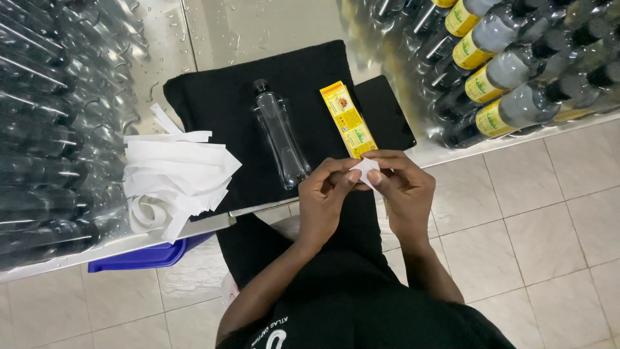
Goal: Manually peeling adhesive labels and applying them to plastic bottles at a production workstation.
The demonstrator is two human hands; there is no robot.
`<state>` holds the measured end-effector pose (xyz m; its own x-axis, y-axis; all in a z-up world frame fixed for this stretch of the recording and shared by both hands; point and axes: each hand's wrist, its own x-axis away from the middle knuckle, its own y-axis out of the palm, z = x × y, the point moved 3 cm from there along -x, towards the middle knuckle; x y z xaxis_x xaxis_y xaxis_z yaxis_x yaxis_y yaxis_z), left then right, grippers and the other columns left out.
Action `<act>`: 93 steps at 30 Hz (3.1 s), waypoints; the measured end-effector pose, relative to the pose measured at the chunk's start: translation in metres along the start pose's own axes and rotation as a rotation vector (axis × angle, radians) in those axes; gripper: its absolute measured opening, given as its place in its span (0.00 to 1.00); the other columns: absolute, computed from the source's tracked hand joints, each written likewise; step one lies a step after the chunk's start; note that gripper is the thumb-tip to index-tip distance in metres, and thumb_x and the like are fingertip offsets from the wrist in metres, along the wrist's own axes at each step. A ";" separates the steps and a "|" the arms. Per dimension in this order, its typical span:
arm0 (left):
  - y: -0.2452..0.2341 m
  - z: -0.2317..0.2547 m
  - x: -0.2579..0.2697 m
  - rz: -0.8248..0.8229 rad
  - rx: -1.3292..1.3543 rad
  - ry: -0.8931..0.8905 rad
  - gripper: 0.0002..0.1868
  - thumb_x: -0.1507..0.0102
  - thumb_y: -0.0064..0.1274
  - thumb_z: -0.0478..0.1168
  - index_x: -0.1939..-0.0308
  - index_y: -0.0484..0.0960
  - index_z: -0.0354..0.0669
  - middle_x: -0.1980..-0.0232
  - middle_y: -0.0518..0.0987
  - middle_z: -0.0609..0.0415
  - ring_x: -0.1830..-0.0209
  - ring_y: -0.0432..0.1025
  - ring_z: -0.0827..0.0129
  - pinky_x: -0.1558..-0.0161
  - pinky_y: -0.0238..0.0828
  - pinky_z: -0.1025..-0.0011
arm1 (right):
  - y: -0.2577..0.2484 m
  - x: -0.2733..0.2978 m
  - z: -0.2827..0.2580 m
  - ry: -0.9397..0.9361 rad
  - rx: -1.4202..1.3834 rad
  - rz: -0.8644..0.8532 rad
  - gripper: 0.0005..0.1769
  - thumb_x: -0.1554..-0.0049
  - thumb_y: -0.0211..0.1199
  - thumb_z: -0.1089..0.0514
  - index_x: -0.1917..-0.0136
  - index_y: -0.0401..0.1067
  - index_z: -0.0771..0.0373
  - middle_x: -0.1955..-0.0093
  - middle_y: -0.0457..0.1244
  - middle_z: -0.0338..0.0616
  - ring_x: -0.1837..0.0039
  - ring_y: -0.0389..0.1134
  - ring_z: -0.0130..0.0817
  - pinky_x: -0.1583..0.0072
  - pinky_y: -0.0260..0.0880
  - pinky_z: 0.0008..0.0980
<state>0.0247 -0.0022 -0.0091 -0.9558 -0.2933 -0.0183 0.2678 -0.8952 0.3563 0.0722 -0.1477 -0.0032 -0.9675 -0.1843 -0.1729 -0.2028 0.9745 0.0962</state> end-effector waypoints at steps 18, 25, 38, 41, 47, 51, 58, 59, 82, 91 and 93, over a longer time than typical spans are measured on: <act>-0.061 0.029 -0.020 0.263 -0.213 0.352 0.19 0.26 0.60 0.49 0.34 0.81 0.46 0.47 0.81 0.47 0.52 0.82 0.59 0.54 0.85 0.58 | -0.048 0.036 0.000 0.512 0.380 -0.344 0.15 0.39 0.71 0.53 0.49 0.81 0.70 0.51 0.73 0.62 0.43 0.74 0.53 0.36 0.69 0.56; -0.021 0.033 0.000 0.044 -0.312 0.381 0.19 0.25 0.60 0.44 0.30 0.79 0.52 0.42 0.86 0.46 0.50 0.85 0.49 0.46 0.85 0.50 | -0.023 -0.015 -0.048 -0.234 0.409 -0.208 0.20 0.33 0.69 0.52 0.38 0.78 0.72 0.45 0.71 0.60 0.40 0.77 0.54 0.32 0.75 0.50; -0.052 0.009 0.033 0.201 -0.488 0.503 0.10 0.26 0.55 0.37 0.42 0.85 0.39 0.54 0.92 0.49 0.54 0.88 0.56 0.49 0.85 0.57 | -0.036 -0.013 -0.009 -0.092 0.075 0.028 0.12 0.31 0.68 0.56 0.45 0.75 0.69 0.52 0.65 0.49 0.47 0.68 0.34 0.39 0.74 0.43; -0.027 0.012 0.043 0.087 -0.275 0.424 0.18 0.24 0.49 0.47 0.41 0.82 0.35 0.52 0.91 0.41 0.53 0.88 0.51 0.50 0.86 0.53 | -0.026 -0.004 -0.010 -0.106 0.005 0.065 0.12 0.32 0.68 0.58 0.47 0.74 0.70 0.54 0.64 0.49 0.48 0.68 0.34 0.41 0.72 0.41; 0.012 0.063 0.048 -0.157 -0.166 0.625 0.24 0.24 0.54 0.41 0.30 0.73 0.26 0.29 0.78 0.31 0.25 0.72 0.38 0.25 0.69 0.39 | 0.004 0.014 -0.038 -0.249 0.000 -0.018 0.11 0.36 0.69 0.59 0.50 0.77 0.72 0.56 0.67 0.57 0.53 0.70 0.38 0.48 0.72 0.40; 0.013 0.053 0.049 -0.148 -0.276 0.683 0.28 0.29 0.61 0.38 0.28 0.74 0.26 0.28 0.77 0.31 0.26 0.72 0.36 0.27 0.70 0.39 | 0.009 0.024 -0.042 -0.316 0.058 -0.058 0.09 0.41 0.74 0.62 0.54 0.79 0.72 0.58 0.68 0.57 0.57 0.68 0.37 0.52 0.72 0.40; 0.006 0.054 0.042 -0.025 -0.221 0.482 0.16 0.27 0.58 0.38 0.39 0.86 0.31 0.41 0.87 0.36 0.41 0.83 0.41 0.41 0.83 0.51 | 0.013 0.025 -0.038 -0.359 0.148 -0.108 0.04 0.42 0.75 0.68 0.54 0.83 0.72 0.58 0.70 0.56 0.59 0.69 0.38 0.52 0.72 0.37; 0.004 0.055 0.041 -0.016 -0.223 0.482 0.16 0.27 0.58 0.38 0.39 0.86 0.31 0.41 0.87 0.36 0.41 0.83 0.41 0.41 0.83 0.51 | 0.014 0.025 -0.035 -0.356 0.146 -0.117 0.04 0.42 0.75 0.68 0.54 0.83 0.72 0.58 0.70 0.56 0.59 0.69 0.38 0.52 0.72 0.37; -0.317 0.068 -0.047 0.900 -1.067 0.065 0.20 0.25 0.46 0.46 0.40 0.88 0.39 0.47 0.91 0.47 0.51 0.85 0.61 0.53 0.85 0.62 | -0.025 0.008 0.002 -0.081 0.008 0.072 0.15 0.23 0.60 0.42 0.31 0.65 0.50 0.31 0.60 0.36 0.18 0.68 0.38 0.28 0.77 0.30; -0.179 0.073 0.006 0.577 -0.483 0.019 0.23 0.26 0.44 0.59 0.45 0.83 0.46 0.60 0.86 0.60 0.69 0.72 0.78 0.65 0.73 0.76 | 0.052 -0.040 -0.010 -0.766 0.461 -0.135 0.12 0.22 0.56 0.58 0.38 0.71 0.71 0.43 0.73 0.63 0.42 0.79 0.55 0.45 0.76 0.42; -0.154 0.053 0.017 0.383 -0.188 0.013 0.30 0.25 0.41 0.62 0.40 0.81 0.40 0.54 0.86 0.48 0.62 0.78 0.68 0.62 0.78 0.71 | 0.075 -0.033 -0.014 -0.736 0.399 -0.410 0.09 0.27 0.57 0.58 0.38 0.74 0.65 0.38 0.73 0.57 0.37 0.76 0.57 0.39 0.74 0.50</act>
<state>-0.0391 0.1483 -0.0151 -0.7820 -0.6193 0.0700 0.6214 -0.7663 0.1630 0.0869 -0.0703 0.0231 -0.4651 -0.5295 -0.7095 -0.3087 0.8481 -0.4306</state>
